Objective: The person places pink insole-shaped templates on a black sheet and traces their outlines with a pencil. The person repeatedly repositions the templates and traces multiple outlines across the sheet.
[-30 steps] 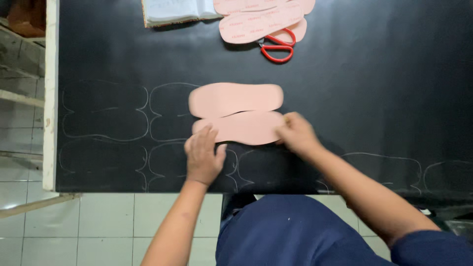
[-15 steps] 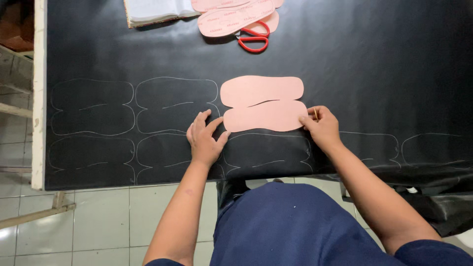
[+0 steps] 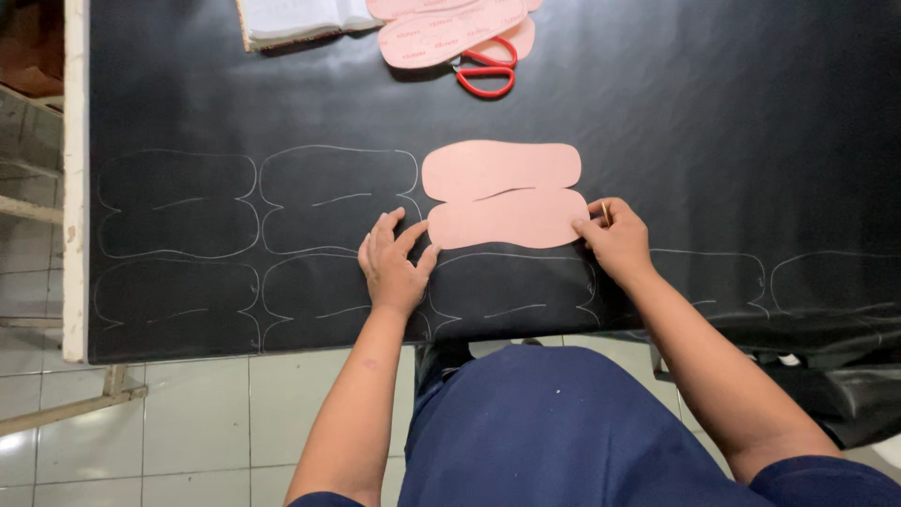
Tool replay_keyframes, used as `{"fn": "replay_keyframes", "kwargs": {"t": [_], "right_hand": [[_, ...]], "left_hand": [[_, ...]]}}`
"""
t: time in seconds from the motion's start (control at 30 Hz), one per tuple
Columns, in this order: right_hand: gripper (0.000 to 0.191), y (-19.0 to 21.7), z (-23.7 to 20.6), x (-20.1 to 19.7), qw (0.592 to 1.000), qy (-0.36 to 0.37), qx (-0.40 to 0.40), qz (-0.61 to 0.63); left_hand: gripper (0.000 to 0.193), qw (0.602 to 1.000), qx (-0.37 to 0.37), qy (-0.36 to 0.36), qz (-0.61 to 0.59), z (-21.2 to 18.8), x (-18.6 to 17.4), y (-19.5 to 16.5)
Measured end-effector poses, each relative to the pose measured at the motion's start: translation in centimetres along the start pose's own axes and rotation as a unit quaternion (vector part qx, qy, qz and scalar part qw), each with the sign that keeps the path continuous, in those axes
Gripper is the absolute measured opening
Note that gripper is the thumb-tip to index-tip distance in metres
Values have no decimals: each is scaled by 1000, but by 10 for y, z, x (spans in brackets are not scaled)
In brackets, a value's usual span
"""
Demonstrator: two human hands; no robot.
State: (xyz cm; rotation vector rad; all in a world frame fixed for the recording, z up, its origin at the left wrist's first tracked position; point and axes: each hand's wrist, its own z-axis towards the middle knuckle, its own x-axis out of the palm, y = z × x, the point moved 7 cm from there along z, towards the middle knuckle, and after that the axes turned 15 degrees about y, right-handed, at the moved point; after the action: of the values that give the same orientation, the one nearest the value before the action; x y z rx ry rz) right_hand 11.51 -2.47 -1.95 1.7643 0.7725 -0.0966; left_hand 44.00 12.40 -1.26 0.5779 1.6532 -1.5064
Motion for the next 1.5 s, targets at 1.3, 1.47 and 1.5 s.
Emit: {"fn": "replay_keyframes", "kwargs": {"t": [1.3, 1.47, 1.5], "right_hand": [[31, -7, 8, -2, 999, 35, 28, -20], [30, -10, 10, -2, 998, 42, 24, -35], [30, -10, 10, -2, 998, 44, 21, -37]], "left_hand": [[36, 1000, 6, 12, -10, 0, 0, -1], [36, 1000, 15, 10, -6, -1, 3, 0], [37, 1000, 14, 12, -5, 0, 4, 1]]}}
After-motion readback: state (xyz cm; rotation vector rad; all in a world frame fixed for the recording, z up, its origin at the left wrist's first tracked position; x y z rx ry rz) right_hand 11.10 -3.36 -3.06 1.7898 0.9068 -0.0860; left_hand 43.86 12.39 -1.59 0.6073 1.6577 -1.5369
